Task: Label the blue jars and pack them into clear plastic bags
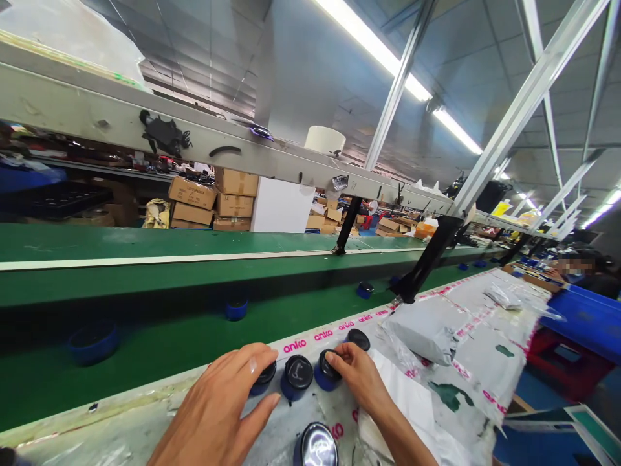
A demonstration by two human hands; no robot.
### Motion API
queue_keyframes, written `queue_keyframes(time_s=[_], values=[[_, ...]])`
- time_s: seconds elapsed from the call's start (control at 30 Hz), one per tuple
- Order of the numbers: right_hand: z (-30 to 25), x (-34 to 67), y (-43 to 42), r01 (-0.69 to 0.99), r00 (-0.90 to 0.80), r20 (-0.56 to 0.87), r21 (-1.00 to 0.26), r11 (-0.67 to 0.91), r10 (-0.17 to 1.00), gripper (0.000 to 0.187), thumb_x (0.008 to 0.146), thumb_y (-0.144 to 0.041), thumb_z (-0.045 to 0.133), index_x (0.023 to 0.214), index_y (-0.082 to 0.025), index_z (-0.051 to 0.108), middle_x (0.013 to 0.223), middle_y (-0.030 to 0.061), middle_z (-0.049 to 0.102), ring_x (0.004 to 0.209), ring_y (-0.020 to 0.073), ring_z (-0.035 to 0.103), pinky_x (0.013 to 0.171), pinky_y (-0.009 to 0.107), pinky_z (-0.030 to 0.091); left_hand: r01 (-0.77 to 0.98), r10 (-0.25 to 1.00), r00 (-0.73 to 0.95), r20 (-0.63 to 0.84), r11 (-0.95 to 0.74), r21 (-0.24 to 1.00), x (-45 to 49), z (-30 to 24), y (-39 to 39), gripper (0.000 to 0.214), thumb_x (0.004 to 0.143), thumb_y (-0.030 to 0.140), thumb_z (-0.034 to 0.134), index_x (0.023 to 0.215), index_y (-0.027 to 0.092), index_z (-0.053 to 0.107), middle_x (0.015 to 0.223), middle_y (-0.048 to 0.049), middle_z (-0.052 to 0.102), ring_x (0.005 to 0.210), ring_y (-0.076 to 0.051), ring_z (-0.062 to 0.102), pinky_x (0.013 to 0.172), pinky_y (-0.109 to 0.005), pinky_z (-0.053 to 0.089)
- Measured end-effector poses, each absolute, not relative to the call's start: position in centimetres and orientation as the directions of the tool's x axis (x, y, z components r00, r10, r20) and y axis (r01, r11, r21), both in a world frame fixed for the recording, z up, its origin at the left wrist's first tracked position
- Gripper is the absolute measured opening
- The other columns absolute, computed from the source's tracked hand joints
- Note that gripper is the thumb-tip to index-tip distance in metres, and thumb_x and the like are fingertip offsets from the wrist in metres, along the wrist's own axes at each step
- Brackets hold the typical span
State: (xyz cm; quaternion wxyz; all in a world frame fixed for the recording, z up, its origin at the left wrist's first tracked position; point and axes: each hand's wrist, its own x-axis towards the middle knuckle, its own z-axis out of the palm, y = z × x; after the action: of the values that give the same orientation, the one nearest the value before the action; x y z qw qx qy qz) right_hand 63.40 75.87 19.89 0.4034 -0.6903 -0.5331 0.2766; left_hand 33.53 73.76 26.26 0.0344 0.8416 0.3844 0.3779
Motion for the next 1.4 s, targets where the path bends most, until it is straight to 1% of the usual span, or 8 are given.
queue_keyframes(time_s=[0.33,0.47,0.57,0.67,0.83,1.03,1.23,1.4], values=[[21.6,63.7,76.1,0.573,0.285,0.072,-0.812,-0.110,0.956,0.045,0.078,-0.060,0.062,0.086,-0.017,0.070,0.082,0.0066,0.074,0.081,0.0262,0.067,0.070,0.032,0.047,0.650,0.670,0.446,0.594,-0.699,0.299,33.2,26.2,73.6,0.042,0.090,0.040,0.065,0.130,0.034,0.057,0.127,-0.0027,0.070,0.112,-0.027,0.070,0.092,-0.040,0.062],[23.6,66.2,76.6,0.657,0.377,0.200,-0.746,-0.109,0.904,0.049,0.088,-0.056,0.050,0.109,-0.016,0.068,0.114,0.0149,0.071,0.108,0.0328,0.062,0.093,0.043,0.043,0.664,0.683,0.438,0.585,-0.684,0.301,33.2,26.5,73.5,0.040,0.091,0.042,0.063,0.130,0.035,0.057,0.129,-0.0023,0.069,0.113,-0.026,0.069,0.093,-0.039,0.062],[23.4,67.6,76.8,0.721,0.325,0.264,-0.690,-0.058,0.908,0.057,0.069,-0.036,0.073,0.122,-0.017,0.065,0.135,0.0162,0.062,0.128,0.0370,0.050,0.108,0.045,0.034,0.653,0.675,0.444,0.590,-0.694,0.303,33.3,26.6,73.7,0.039,0.091,0.041,0.064,0.129,0.036,0.057,0.128,-0.0010,0.070,0.113,-0.025,0.070,0.092,-0.036,0.062],[22.6,68.1,76.8,0.735,0.275,0.264,-0.678,-0.025,0.925,0.060,0.061,-0.022,0.073,0.120,-0.015,0.068,0.131,0.0178,0.064,0.123,0.0393,0.055,0.108,0.049,0.036,0.645,0.654,0.455,0.604,-0.710,0.283,33.4,26.8,73.8,0.038,0.092,0.041,0.062,0.129,0.037,0.056,0.127,0.0004,0.070,0.112,-0.024,0.070,0.090,-0.035,0.063],[23.5,67.8,75.2,0.599,0.272,0.268,-0.799,0.055,0.924,0.067,0.079,-0.040,0.066,0.140,-0.016,0.051,0.144,0.0159,0.055,0.131,0.0314,0.053,0.111,0.046,0.038,0.640,0.660,0.483,0.575,-0.715,0.282,34.0,27.5,73.6,0.040,0.091,0.038,0.063,0.130,0.036,0.055,0.127,-0.0010,0.070,0.112,-0.026,0.070,0.091,-0.040,0.063],[26.5,65.0,71.8,-0.026,0.086,0.165,-0.985,0.168,0.983,0.073,0.072,-0.041,0.084,0.136,-0.025,0.055,0.146,0.0114,0.054,0.135,0.0302,0.050,0.108,0.042,0.044,0.567,0.728,0.510,0.458,-0.685,0.458,36.5,28.1,73.3,0.044,0.089,0.030,0.064,0.132,0.034,0.058,0.134,-0.0039,0.066,0.120,-0.029,0.065,0.101,-0.043,0.056],[27.8,60.5,70.0,0.087,0.049,0.152,-0.985,0.147,0.987,0.063,0.071,-0.045,0.085,0.124,-0.022,0.062,0.121,0.0110,0.069,0.112,0.0303,0.063,0.091,0.040,0.053,0.400,0.816,0.497,0.295,-0.517,0.757,40.6,28.8,72.5,0.090,0.069,0.010,0.069,0.151,0.032,0.039,0.160,-0.0046,0.037,0.145,-0.029,0.040,0.120,-0.048,0.035],[28.6,59.5,69.7,0.205,0.066,0.138,-0.971,0.122,0.988,0.052,0.092,-0.063,0.053,0.111,-0.018,0.070,0.097,0.0089,0.071,0.081,0.0231,0.066,0.062,0.031,0.051,0.120,0.885,0.412,0.215,-0.286,0.951,42.3,27.6,72.7,0.084,0.068,0.013,0.070,0.147,0.028,0.044,0.140,-0.0095,0.058,0.128,-0.030,0.056,0.110,-0.047,0.045]])
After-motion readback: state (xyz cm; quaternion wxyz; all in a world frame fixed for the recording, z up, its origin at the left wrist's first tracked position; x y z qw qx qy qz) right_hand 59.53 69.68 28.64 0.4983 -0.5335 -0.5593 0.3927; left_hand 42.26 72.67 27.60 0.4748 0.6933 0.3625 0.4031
